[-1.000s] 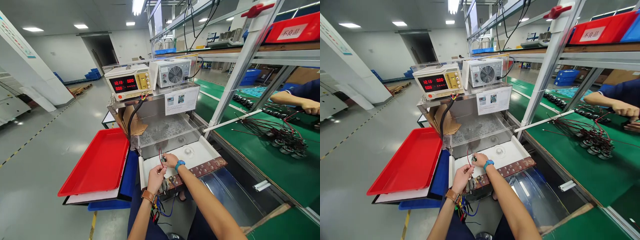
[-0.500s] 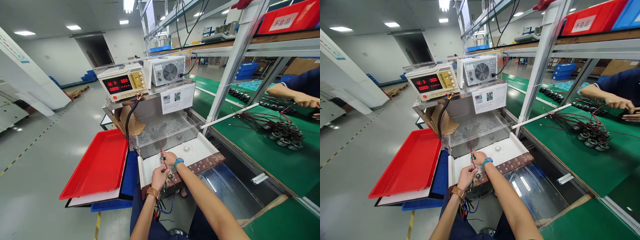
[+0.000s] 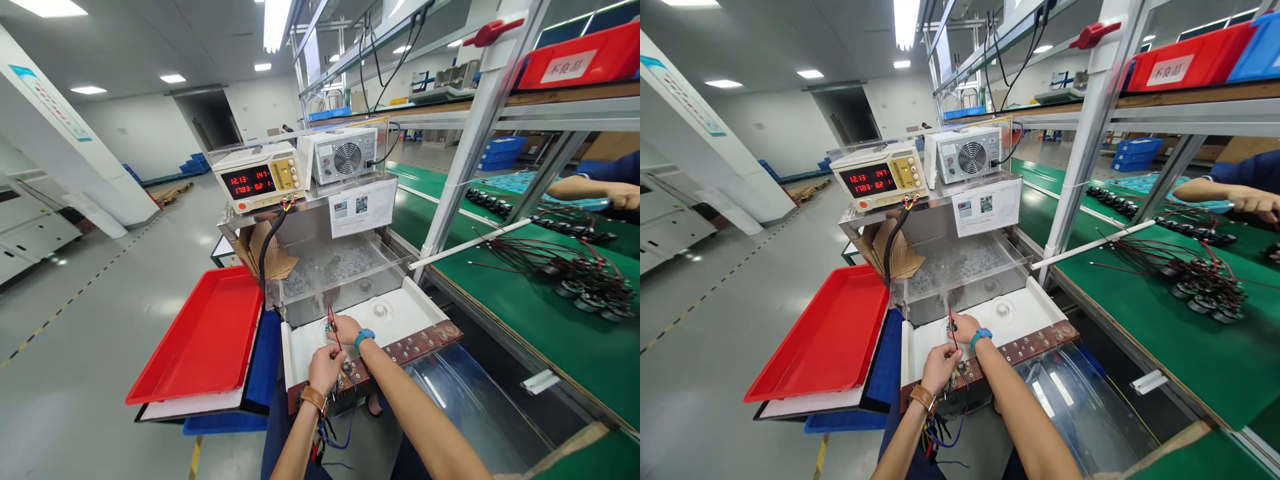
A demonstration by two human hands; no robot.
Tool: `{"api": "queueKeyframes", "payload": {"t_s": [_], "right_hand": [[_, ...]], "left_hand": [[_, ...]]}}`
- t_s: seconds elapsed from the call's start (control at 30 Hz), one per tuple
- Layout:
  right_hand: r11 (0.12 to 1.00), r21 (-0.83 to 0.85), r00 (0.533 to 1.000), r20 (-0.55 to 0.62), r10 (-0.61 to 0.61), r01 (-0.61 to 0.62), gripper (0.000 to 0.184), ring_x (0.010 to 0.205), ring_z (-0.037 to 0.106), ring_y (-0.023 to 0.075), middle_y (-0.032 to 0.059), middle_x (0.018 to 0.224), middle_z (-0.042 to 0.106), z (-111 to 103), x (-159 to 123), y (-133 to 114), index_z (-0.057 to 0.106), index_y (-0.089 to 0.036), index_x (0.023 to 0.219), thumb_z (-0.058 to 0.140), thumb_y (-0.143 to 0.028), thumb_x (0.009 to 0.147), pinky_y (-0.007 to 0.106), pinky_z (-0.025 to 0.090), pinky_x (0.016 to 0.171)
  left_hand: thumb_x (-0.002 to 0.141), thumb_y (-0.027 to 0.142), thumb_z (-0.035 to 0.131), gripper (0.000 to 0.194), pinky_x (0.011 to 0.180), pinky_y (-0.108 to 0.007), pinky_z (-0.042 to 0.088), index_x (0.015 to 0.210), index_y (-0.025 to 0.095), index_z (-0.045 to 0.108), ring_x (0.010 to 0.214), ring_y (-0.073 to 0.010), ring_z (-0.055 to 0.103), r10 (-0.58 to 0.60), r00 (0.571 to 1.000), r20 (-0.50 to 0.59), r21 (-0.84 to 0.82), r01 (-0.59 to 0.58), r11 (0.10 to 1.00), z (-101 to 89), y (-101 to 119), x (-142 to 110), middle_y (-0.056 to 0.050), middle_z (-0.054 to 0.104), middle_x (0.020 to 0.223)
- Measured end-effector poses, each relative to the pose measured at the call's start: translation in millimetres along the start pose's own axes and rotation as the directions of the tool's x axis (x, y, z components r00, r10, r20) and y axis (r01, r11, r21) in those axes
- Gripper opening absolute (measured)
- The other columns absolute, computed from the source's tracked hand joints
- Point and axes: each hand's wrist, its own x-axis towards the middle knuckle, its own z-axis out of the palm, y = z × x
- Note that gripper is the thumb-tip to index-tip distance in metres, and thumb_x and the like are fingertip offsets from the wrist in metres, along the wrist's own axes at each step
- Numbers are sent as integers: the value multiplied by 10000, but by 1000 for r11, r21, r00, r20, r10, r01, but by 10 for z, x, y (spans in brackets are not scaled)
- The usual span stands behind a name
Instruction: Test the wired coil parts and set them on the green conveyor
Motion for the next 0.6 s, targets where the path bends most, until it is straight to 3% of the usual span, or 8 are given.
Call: {"api": "queueKeyframes", "payload": {"t_s": [0.6], "right_hand": [[1000,25,999,-49,-12,13,303,813,627,219,50,851,685,57,14,-18,593,-217,1002,604,-312,714,259,339,644]], "left_hand": [[741,347,532,226,726,-291,432,742,198,703,772,-213,633,-20,998,-55,41,22,999,6,31,-48,-46,729,780]]}}
